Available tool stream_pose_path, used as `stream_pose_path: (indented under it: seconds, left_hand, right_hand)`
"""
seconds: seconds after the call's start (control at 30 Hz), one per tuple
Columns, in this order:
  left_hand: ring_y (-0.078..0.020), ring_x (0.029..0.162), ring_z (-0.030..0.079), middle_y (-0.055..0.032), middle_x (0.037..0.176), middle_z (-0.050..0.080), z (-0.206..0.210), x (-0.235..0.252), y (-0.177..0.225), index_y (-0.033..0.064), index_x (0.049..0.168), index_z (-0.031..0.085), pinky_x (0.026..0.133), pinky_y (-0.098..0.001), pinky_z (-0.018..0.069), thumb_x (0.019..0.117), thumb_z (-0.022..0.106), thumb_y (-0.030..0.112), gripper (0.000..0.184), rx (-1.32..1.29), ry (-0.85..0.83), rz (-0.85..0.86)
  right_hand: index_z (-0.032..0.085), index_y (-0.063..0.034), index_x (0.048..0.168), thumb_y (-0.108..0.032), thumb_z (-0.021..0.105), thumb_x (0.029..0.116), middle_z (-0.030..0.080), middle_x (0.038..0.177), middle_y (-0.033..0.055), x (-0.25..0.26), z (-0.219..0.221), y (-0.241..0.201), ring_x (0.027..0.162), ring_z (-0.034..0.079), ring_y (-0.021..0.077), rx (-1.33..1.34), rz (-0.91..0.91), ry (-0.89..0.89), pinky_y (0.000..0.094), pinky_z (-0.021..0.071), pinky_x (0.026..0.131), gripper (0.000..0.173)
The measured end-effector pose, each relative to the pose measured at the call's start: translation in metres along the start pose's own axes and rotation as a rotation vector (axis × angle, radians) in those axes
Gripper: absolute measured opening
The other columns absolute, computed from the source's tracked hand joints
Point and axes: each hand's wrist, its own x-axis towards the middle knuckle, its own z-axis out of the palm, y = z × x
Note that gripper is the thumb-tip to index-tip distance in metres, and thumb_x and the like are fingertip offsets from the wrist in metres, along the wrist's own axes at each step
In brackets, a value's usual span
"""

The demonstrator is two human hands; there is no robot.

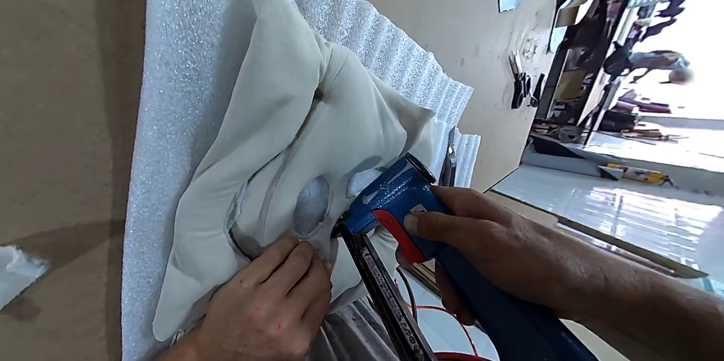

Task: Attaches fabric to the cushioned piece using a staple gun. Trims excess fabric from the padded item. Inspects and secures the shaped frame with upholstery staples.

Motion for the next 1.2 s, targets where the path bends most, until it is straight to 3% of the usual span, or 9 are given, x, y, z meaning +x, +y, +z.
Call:
stream_pose_path:
  seconds: [0.23, 0.47, 0.53, 0.6, 0.67, 0.73, 0.93, 1.07, 1.2]
  left_hand:
    - [-0.0228, 0.1, 0.068, -0.004, 0.099, 0.074, -0.004, 0.0, 0.002, 0.0121, 0.103, 0.073, 0.095, -0.038, 0.0513, 0.1003, 0.054, 0.029, 0.026, -0.001, 0.013, -0.007]
    - [-0.0218, 0.105, 0.067, -0.0033, 0.103, 0.074, -0.012, 0.005, 0.01, 0.0184, 0.102, 0.075, 0.1, -0.0436, 0.049, 0.0987, 0.056, 0.033, 0.024, 0.101, -0.093, -0.05]
    - [-0.0225, 0.106, 0.067, -0.004, 0.106, 0.073, -0.014, 0.01, 0.018, 0.0191, 0.098, 0.076, 0.101, -0.0464, 0.0486, 0.0975, 0.056, 0.035, 0.025, 0.183, -0.149, -0.082]
    - [-0.0236, 0.111, 0.066, -0.0054, 0.114, 0.072, -0.015, 0.015, 0.027, 0.0188, 0.103, 0.077, 0.103, -0.0483, 0.0468, 0.098, 0.053, 0.04, 0.032, 0.281, -0.209, -0.118]
    - [-0.0272, 0.118, 0.062, -0.009, 0.129, 0.068, -0.011, 0.019, 0.037, 0.0209, 0.12, 0.076, 0.106, -0.0525, 0.0423, 0.0992, 0.049, 0.047, 0.043, 0.374, -0.274, -0.152]
    - [-0.0303, 0.125, 0.059, -0.0116, 0.142, 0.06, -0.002, 0.024, 0.048, 0.0253, 0.134, 0.07, 0.108, -0.0573, 0.0379, 0.1015, 0.04, 0.053, 0.052, 0.463, -0.342, -0.196]
    - [-0.033, 0.135, 0.054, -0.0148, 0.145, 0.057, 0.011, 0.026, 0.074, 0.0203, 0.147, 0.058, 0.113, -0.0649, 0.0315, 0.097, 0.034, 0.072, 0.076, 0.591, -0.351, -0.366]
    - [-0.0321, 0.145, 0.042, -0.0124, 0.157, 0.046, 0.006, 0.024, 0.083, 0.0192, 0.147, 0.057, 0.115, -0.0614, 0.0334, 0.0887, 0.048, 0.076, 0.082, 0.526, -0.329, -0.337]
    - [-0.0344, 0.148, 0.04, -0.0081, 0.154, 0.052, 0.019, 0.019, 0.09, 0.0225, 0.148, 0.055, 0.114, -0.0707, 0.0302, 0.0787, 0.068, 0.067, 0.084, 0.558, -0.452, -0.211]
  right_hand:
    - [0.061, -0.0181, 0.122, -0.032, 0.042, 0.107, 0.074, 0.103, 0.0141, -0.029, -0.052, 0.056, 0.051, 0.066, 0.0212, 0.141, -0.238, 0.111, 0.0332, 0.0575, 0.043, 0.028]
    - [0.051, -0.0165, 0.13, -0.015, 0.032, 0.1069, 0.066, 0.08, 0.0044, -0.024, -0.124, 0.192, 0.055, 0.066, 0.0167, 0.389, -0.503, 0.639, 0.0339, 0.0592, 0.05, 0.029]
    - [0.051, -0.0131, 0.134, -0.013, 0.044, 0.1035, 0.067, 0.093, 0.0071, 0.017, -0.15, 0.235, 0.065, 0.069, 0.0195, 0.246, -0.621, 0.795, 0.0394, 0.0613, 0.06, 0.032]
    - [0.055, -0.0129, 0.139, -0.03, 0.061, 0.0959, 0.065, 0.116, 0.0153, 0.069, -0.178, 0.263, 0.082, 0.071, 0.0279, -0.002, -0.732, 1.0, 0.0515, 0.0612, 0.067, 0.047]
    - [0.056, -0.004, 0.14, -0.032, 0.063, 0.0946, 0.053, 0.137, 0.0312, 0.106, -0.193, 0.262, 0.112, 0.061, 0.0498, -0.202, -0.763, 1.148, 0.0724, 0.0496, 0.084, 0.054]
    - [0.053, 0.0007, 0.144, -0.017, 0.066, 0.0958, 0.044, 0.143, 0.0389, 0.134, -0.201, 0.249, 0.124, 0.048, 0.0639, -0.255, -0.773, 1.217, 0.0834, 0.0385, 0.09, 0.053]
    - [0.048, -0.0086, 0.153, -0.021, 0.064, 0.0984, 0.042, 0.147, 0.0374, 0.191, -0.225, 0.233, 0.125, 0.045, 0.065, -0.187, -0.802, 1.269, 0.0825, 0.0371, 0.09, 0.059]
    - [0.056, -0.0044, 0.144, -0.032, 0.053, 0.1034, 0.048, 0.144, 0.0349, 0.17, -0.175, 0.23, 0.131, 0.046, 0.06, -0.299, -1.051, 1.196, 0.0789, 0.0398, 0.097, 0.049]
    - [0.056, -0.0067, 0.145, -0.031, 0.066, 0.098, 0.054, 0.138, 0.0309, 0.196, -0.137, 0.225, 0.125, 0.05, 0.0586, -0.339, -1.024, 1.121, 0.0764, 0.0438, 0.091, 0.053]
